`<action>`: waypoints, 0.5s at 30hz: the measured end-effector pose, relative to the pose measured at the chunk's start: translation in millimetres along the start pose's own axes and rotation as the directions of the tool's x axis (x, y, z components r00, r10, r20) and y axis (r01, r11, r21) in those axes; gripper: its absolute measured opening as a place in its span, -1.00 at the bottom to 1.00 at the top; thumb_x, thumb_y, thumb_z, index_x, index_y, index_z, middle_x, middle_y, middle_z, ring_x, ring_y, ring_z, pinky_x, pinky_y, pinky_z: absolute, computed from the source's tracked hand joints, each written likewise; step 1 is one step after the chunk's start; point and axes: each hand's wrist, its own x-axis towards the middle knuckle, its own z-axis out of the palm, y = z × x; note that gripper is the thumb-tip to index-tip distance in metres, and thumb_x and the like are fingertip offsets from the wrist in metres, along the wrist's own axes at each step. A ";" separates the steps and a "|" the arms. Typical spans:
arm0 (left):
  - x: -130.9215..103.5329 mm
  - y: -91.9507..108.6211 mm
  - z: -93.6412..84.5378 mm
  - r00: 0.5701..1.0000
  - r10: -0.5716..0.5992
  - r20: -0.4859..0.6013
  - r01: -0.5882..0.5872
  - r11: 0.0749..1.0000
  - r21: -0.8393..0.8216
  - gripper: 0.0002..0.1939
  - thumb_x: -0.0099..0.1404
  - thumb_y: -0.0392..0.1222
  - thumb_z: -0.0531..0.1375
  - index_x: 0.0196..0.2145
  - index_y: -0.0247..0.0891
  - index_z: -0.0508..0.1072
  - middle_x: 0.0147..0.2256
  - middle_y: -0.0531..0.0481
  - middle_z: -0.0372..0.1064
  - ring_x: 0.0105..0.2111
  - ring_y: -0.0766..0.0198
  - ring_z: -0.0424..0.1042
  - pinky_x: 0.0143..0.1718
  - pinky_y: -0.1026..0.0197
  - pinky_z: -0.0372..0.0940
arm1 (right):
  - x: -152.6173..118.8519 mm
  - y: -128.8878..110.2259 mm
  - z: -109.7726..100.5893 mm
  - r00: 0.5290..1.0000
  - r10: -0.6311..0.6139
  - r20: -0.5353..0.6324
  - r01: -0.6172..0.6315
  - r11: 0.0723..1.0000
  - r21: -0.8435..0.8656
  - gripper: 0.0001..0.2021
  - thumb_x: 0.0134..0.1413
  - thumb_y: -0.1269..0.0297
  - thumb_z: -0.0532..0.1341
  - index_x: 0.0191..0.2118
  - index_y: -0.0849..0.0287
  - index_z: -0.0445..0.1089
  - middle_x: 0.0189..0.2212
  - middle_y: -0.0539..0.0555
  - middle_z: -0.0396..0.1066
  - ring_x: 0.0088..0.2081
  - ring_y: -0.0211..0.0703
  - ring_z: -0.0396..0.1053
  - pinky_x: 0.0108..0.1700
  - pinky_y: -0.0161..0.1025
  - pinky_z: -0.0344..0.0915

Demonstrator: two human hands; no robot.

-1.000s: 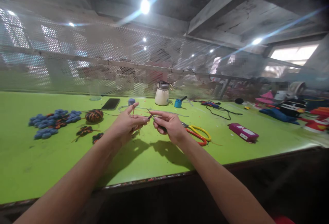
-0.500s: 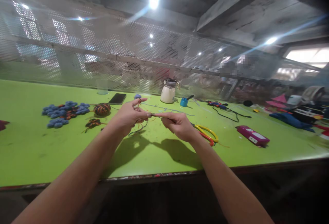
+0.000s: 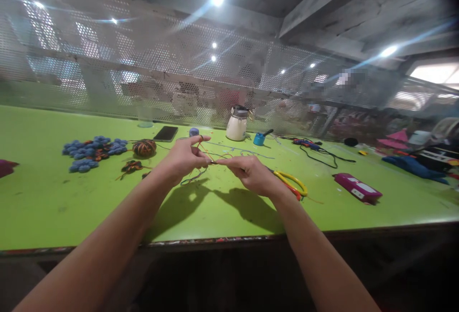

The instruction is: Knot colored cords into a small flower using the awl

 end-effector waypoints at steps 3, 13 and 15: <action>2.3 -3.8 0.0 1.000 0.027 0.004 -0.027 0.998 0.054 -0.28 -0.09 -0.41 0.29 0.09 -0.43 0.28 -0.60 0.01 0.38 -0.66 0.39 0.24 -0.67 0.36 0.01 | 0.1 -1.6 0.4 0.999 0.032 0.021 -0.030 0.997 -0.064 -0.51 0.07 0.59 0.03 0.08 0.07 0.34 -0.41 0.07 0.44 -0.42 -0.25 0.23 -0.33 -0.30 0.11; 6.2 -13.0 1.7 0.992 0.126 0.019 -0.127 0.964 0.233 -0.35 -0.04 -0.35 0.25 0.07 -0.40 0.30 -0.56 0.00 0.40 -0.60 0.31 0.31 -0.59 0.30 0.20 | 0.0 -4.7 4.4 0.995 0.086 0.055 -0.070 0.967 -0.246 -0.49 0.05 0.60 0.07 0.09 0.01 0.33 -0.33 0.10 0.47 -0.40 -0.22 0.26 -0.33 -0.29 0.09; 7.3 -14.6 2.1 0.990 0.140 0.031 -0.143 0.956 0.256 -0.34 -0.05 -0.35 0.25 0.07 -0.41 0.30 -0.56 0.00 0.40 -0.59 0.30 0.32 -0.56 0.28 0.21 | -0.2 -4.8 5.6 0.993 0.102 0.053 -0.083 0.958 -0.275 -0.49 0.04 0.60 0.08 0.08 0.00 0.34 -0.36 0.09 0.46 -0.41 -0.21 0.25 -0.34 -0.29 0.07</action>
